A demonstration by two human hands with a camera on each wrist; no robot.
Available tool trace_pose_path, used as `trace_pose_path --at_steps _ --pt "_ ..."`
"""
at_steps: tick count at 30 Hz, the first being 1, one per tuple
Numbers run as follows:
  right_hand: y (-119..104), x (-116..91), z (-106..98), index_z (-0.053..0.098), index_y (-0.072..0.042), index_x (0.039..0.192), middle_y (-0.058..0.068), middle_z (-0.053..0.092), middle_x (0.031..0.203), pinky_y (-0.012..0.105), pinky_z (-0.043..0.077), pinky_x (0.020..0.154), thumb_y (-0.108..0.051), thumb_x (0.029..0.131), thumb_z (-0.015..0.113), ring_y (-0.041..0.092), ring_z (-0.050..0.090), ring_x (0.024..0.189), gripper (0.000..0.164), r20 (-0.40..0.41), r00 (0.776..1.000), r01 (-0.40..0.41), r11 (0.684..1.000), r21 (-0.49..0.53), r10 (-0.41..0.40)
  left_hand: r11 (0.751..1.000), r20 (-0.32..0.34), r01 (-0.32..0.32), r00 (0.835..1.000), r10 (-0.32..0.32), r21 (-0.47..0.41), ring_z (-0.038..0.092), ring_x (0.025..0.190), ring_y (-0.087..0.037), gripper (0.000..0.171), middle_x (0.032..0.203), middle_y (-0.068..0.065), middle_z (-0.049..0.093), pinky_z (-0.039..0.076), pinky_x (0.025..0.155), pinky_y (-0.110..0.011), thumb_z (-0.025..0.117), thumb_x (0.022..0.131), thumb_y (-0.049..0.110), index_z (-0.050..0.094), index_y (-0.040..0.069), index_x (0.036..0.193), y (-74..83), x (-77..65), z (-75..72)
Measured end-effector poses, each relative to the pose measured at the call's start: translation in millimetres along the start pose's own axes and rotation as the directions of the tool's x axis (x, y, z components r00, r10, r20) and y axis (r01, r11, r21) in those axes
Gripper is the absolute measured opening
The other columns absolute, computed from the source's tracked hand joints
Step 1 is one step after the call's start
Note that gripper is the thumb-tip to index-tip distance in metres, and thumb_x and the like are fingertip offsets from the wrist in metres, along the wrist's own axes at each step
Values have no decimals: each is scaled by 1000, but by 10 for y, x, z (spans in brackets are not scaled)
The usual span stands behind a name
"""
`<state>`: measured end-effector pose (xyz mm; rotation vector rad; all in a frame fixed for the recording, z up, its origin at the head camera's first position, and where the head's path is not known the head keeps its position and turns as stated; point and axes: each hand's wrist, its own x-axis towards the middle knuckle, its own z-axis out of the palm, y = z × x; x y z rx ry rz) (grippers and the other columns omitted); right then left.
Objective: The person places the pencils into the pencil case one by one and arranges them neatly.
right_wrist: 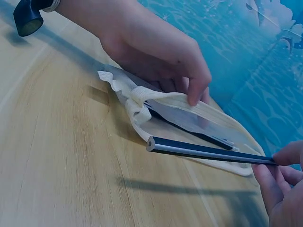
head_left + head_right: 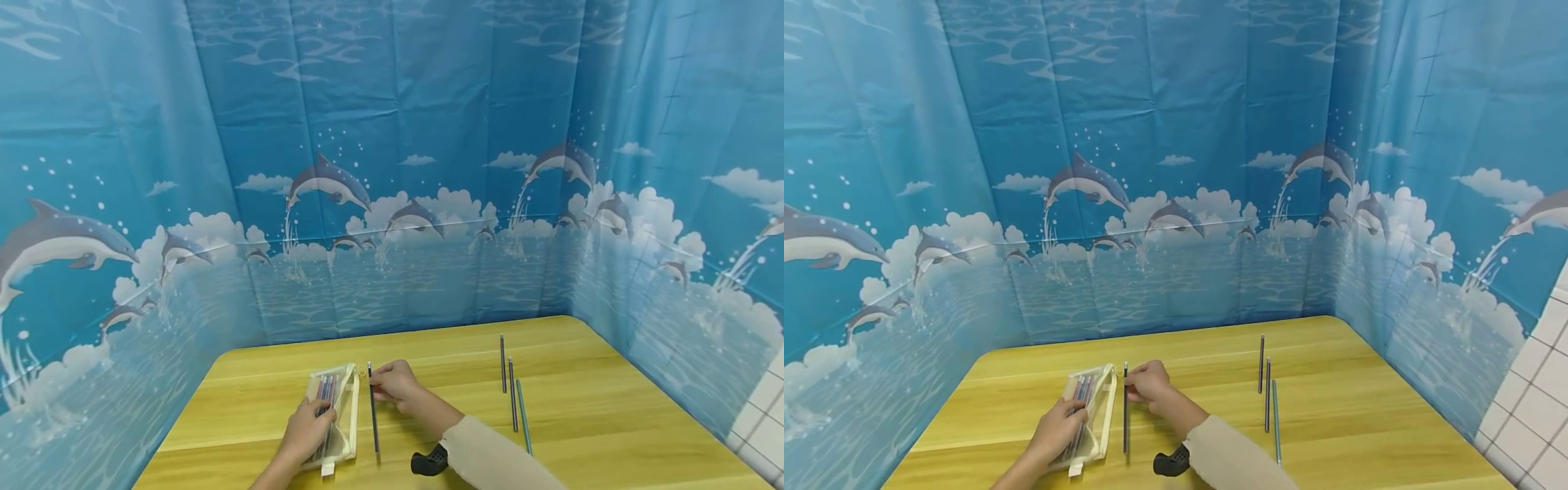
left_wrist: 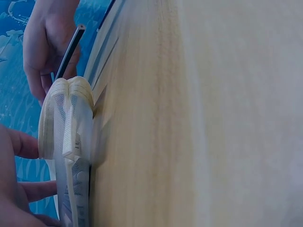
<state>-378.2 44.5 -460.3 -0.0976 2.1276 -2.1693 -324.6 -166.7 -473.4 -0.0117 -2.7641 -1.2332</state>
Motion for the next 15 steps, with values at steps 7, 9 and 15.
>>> trace_pose_path --at_steps 7,9,15 --pt "16 34 154 65 12 120 17 66 102 34 62 69 -1 98 66 22 67 78 25 -26 1000 -3 1000 -15 3 1000 -15 -6 1000 6 7 30 136 -68 50 152 -46 30 27 106 -78 63 88 25 68 -1 131 6 7 5" --pt "25 45 190 65 11 119 16 66 101 34 62 69 -2 98 67 22 67 78 25 -36 999 -9 1000 -25 8 1000 -14 -3 1000 3 8 30 136 -68 50 152 -45 30 27 106 -78 63 88 26 68 -1 131 5 9 9" --pt "41 68 273 65 10 116 16 66 99 34 61 68 -1 97 68 23 68 79 22 -55 998 -18 999 -31 16 1000 -7 5 1000 -5 14 30 136 -68 51 153 -45 30 27 105 -79 63 88 27 67 0 131 -9 27 23"
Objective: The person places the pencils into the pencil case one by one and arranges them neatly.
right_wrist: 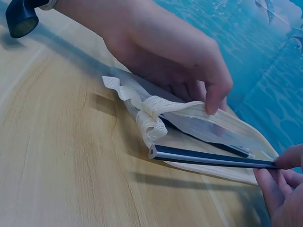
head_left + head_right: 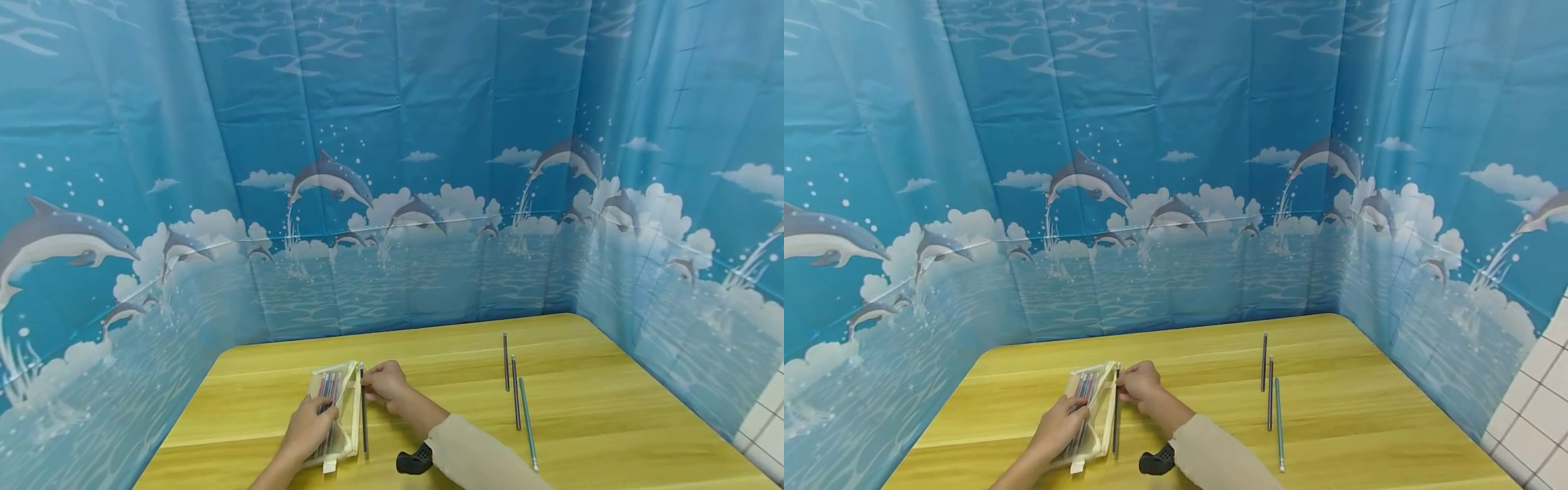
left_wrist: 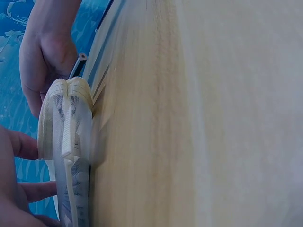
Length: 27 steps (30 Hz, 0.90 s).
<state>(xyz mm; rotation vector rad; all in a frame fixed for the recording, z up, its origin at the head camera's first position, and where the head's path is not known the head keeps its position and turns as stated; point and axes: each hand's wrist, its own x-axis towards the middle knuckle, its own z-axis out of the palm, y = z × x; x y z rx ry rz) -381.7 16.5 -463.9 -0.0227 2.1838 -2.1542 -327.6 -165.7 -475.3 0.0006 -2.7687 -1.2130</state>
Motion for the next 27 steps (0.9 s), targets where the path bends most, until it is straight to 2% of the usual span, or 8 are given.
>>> trace_pose_path --at_steps 7,11,15,18,21,23,25,27 --pt "36 29 140 68 9 110 15 66 90 34 62 64 1 95 68 21 68 71 17 -37 999 -8 998 -55 6 1000 -15 -11 1000 11 9 32 134 -68 49 151 -46 31 31 105 -77 63 87 26 69 0 129 -22 7 -4" --pt "63 78 252 72 4 94 12 67 81 31 59 56 2 93 69 17 66 58 3 -81 997 -12 993 -121 2 1000 -17 -12 1000 12 17 33 134 -68 50 151 -46 31 31 105 -76 64 87 26 69 0 129 -31 6 2" --pt "49 113 369 69 -3 71 9 67 69 28 52 47 3 90 71 16 61 48 20 -126 991 4 972 -233 -34 1000 -7 -3 1000 3 12 32 136 -67 50 151 -46 31 31 106 -75 63 87 27 69 0 130 -16 12 4" --pt "45 135 443 63 -7 59 5 62 55 26 46 42 4 87 72 15 56 44 32 -148 984 37 936 -350 -95 1000 -14 -11 1000 11 8 33 136 -66 50 151 -46 31 32 107 -73 63 87 26 69 0 129 -2 14 -2" --pt "56 150 475 64 -8 55 2 57 47 26 43 40 5 86 72 15 54 42 35 -145 979 69 896 -440 -146 1000 -22 -25 999 25 8 33 136 -67 51 151 -46 32 31 107 -74 64 87 26 68 -1 130 3 5 4" --pt "66 163 480 66 -8 56 2 57 46 27 45 40 4 87 72 17 56 42 34 -136 978 78 883 -464 -158 1000 -24 -27 999 27 7 33 136 -67 52 151 -46 32 31 107 -74 64 86 25 68 -1 131 3 4 5" --pt "62 169 482 69 -6 60 5 61 50 28 50 42 3 89 72 19 61 44 31 -116 983 75 893 -444 -140 1000 -18 -29 999 29 10 33 135 -67 51 151 -46 32 32 107 -74 63 87 26 68 -2 131 2 6 5" --pt "57 178 488 71 -5 65 8 64 56 29 54 45 4 89 72 20 65 48 26 -90 990 61 917 -394 -104 1000 -13 -26 1000 26 11 33 135 -67 51 151 -46 32 33 107 -73 62 88 26 68 -2 130 -3 16 -3"
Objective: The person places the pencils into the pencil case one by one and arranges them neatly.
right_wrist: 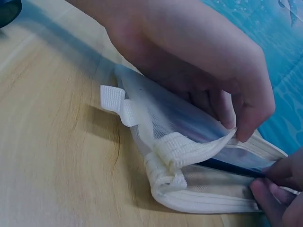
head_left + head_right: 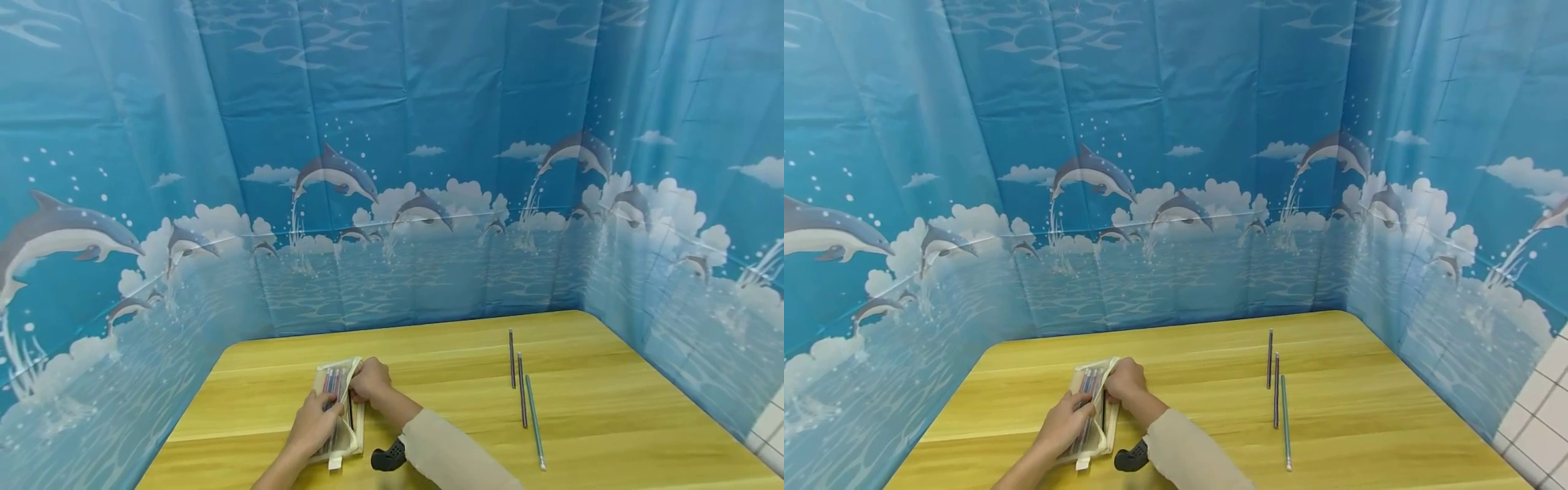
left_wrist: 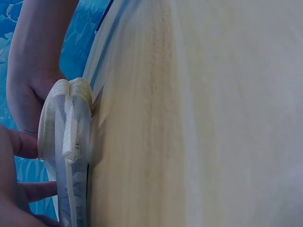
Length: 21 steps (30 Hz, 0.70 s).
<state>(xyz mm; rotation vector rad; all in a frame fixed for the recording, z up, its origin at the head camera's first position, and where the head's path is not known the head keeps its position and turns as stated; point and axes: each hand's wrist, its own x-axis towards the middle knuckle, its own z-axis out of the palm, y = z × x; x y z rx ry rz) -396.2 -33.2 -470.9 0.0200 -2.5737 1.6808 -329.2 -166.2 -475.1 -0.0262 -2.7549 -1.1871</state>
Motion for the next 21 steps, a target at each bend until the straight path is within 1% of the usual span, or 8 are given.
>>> trace_pose_path --at_steps 4,5,7,9,11,16,18,21 --pt "-12 -9 8 74 2 87 12 66 77 30 59 53 10 89 68 21 68 58 11 92 995 -61 986 154 47 1000 15 -5 1000 4 9 34 135 -66 51 152 -45 30 35 105 -72 61 93 29 67 -3 132 -11 6 -11" --pt "-12 -18 2 74 4 96 12 66 83 30 59 56 11 89 67 21 69 61 12 113 992 -82 979 188 62 1000 19 0 1000 0 10 34 136 -65 51 153 -45 29 36 105 -71 60 94 30 67 -3 132 -13 9 -9" --pt "-19 -45 -23 71 8 114 14 65 95 32 61 62 13 90 64 22 70 68 25 153 985 -114 961 252 76 1000 31 9 999 -9 15 32 137 -65 52 154 -44 28 35 106 -72 59 96 33 66 -3 133 -8 14 -6" --pt "-26 -76 -61 69 9 121 15 66 99 33 62 65 13 90 64 23 71 71 32 171 981 -133 954 268 89 1000 40 19 999 -20 17 30 138 -65 53 155 -44 27 33 107 -72 58 97 34 65 -3 134 1 15 2" --pt "-38 -108 -102 70 9 121 15 67 96 35 62 65 12 90 66 25 72 71 32 167 981 -135 957 256 94 1000 41 23 999 -23 15 30 138 -66 53 155 -43 27 31 107 -73 58 96 33 65 -3 134 3 13 7" --pt "-65 -146 -186 73 2 97 13 67 79 37 61 59 12 85 73 28 73 65 16 149 985 -113 977 180 87 1000 30 19 999 -20 9 30 137 -66 53 156 -42 27 30 107 -75 59 92 30 66 -1 134 -5 3 11" --pt "-59 -148 -210 71 0 92 13 66 79 37 61 58 11 84 73 28 73 65 14 167 983 -105 980 169 77 1000 28 19 999 -19 6 30 138 -66 52 155 -43 27 29 108 -74 59 92 29 66 -1 134 -8 2 9" --pt "-48 -145 -248 69 0 91 13 64 84 37 61 58 10 84 74 29 72 65 13 204 977 -97 982 161 63 1000 31 16 999 -16 4 30 137 -67 51 154 -45 27 30 108 -74 60 91 28 67 -1 132 8 -1 6"
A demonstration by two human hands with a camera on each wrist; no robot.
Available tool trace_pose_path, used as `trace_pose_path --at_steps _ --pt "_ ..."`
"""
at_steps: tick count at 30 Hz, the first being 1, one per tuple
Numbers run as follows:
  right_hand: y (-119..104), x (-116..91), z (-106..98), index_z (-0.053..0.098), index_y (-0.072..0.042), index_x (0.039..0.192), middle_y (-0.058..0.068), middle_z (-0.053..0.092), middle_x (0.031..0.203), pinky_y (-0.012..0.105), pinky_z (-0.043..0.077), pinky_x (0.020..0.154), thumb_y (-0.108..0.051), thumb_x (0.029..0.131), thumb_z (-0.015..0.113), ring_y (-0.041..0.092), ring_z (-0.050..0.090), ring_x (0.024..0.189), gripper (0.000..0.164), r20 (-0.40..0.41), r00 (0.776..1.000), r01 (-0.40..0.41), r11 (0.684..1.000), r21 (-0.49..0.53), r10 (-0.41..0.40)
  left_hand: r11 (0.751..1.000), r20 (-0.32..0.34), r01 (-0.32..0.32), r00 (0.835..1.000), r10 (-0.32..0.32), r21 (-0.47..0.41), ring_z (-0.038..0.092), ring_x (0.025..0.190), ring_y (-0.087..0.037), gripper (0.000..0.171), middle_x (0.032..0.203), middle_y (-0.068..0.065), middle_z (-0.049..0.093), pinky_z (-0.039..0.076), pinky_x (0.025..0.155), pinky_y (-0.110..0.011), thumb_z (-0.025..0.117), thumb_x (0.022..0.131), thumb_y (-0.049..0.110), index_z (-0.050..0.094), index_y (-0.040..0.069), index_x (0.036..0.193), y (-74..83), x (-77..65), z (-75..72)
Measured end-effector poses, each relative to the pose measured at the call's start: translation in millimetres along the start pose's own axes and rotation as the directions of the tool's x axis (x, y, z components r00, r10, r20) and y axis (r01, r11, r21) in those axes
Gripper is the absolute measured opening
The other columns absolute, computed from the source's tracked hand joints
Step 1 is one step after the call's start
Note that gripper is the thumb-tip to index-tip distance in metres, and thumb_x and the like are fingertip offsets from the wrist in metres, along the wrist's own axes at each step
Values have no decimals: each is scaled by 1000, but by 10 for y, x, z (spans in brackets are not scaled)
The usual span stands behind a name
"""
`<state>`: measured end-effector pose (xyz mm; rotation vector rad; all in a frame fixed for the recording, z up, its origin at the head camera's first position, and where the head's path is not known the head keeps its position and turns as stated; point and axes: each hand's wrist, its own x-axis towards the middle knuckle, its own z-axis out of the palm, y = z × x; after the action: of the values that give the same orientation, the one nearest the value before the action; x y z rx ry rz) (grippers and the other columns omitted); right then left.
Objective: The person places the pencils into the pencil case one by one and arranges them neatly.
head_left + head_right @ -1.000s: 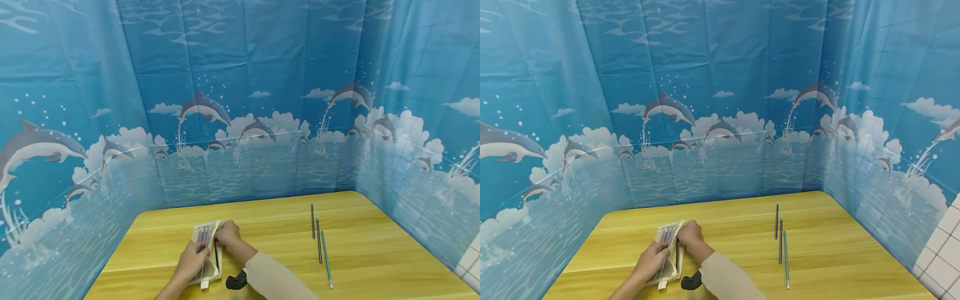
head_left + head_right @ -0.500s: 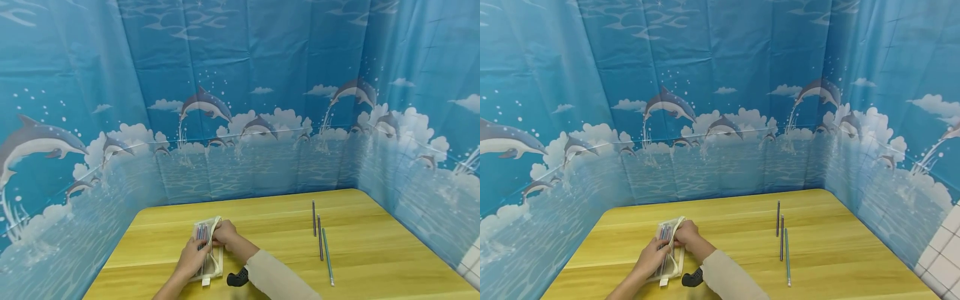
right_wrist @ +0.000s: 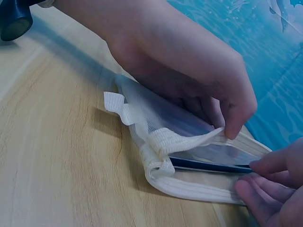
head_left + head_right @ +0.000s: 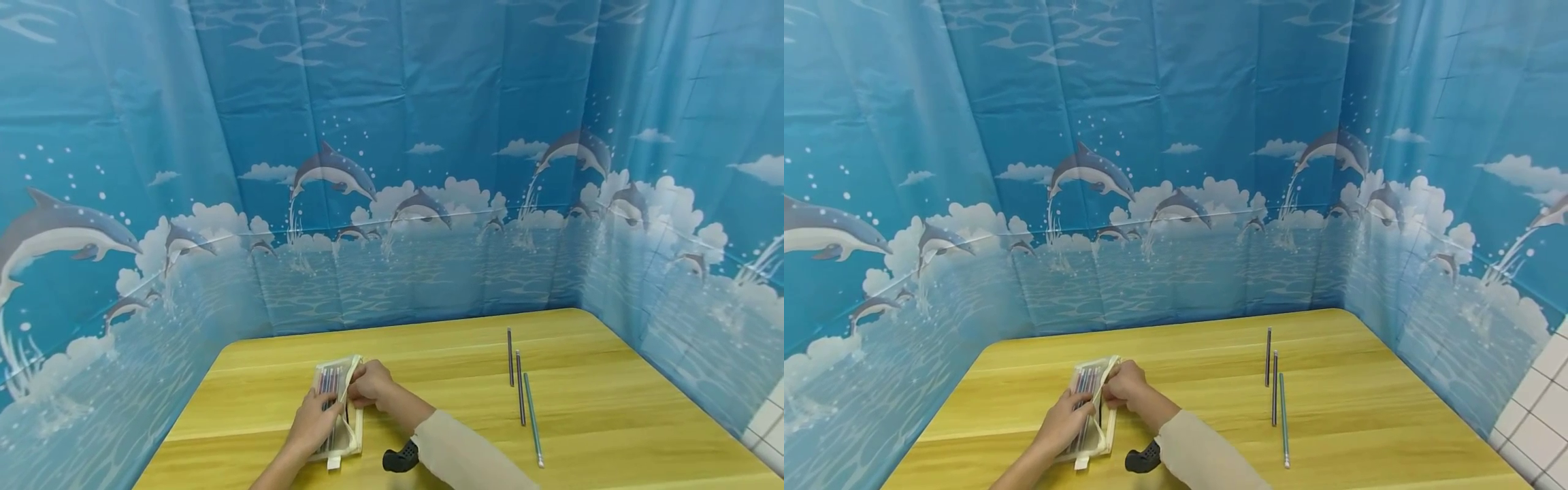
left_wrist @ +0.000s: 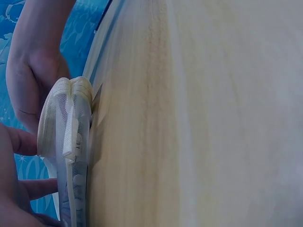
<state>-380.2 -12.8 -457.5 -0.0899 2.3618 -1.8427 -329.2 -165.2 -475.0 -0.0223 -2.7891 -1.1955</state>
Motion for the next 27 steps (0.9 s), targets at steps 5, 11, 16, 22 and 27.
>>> trace_pose_path --at_steps 5,11,16,22,27 --pt "41 -12 -13 67 1 101 15 69 84 38 62 60 9 87 73 27 73 69 17 50 998 -30 998 50 27 1000 6 2 1000 -2 4 31 135 -68 53 153 -46 27 31 106 -76 60 90 28 67 -2 132 7 -18 6" --pt "51 -25 -43 66 4 114 18 72 84 36 62 61 7 93 69 29 75 75 22 127 990 -79 988 135 62 1000 6 -1 1000 1 7 32 135 -68 53 153 -46 27 31 104 -77 60 92 30 66 -2 133 9 -12 12" --pt "50 -23 -131 68 4 116 16 73 87 38 62 64 6 93 69 30 75 79 24 164 985 -70 991 115 50 1000 8 -1 1000 1 4 31 136 -67 53 153 -46 26 31 105 -76 61 92 30 66 -2 133 0 -11 15" --pt "-9 -41 -252 74 -1 112 15 73 90 44 63 68 3 92 72 30 74 81 21 163 986 -52 997 57 42 1000 4 -4 1000 4 0 30 136 -68 53 154 -46 25 29 105 -78 62 91 30 65 -1 134 3 -16 -3" --pt "-56 -92 -349 75 -2 114 13 73 94 46 62 70 1 92 73 30 74 85 22 169 984 -54 998 27 48 1000 14 -5 1000 5 2 30 136 -68 53 154 -46 26 29 105 -78 62 91 32 65 -1 134 3 -21 9"
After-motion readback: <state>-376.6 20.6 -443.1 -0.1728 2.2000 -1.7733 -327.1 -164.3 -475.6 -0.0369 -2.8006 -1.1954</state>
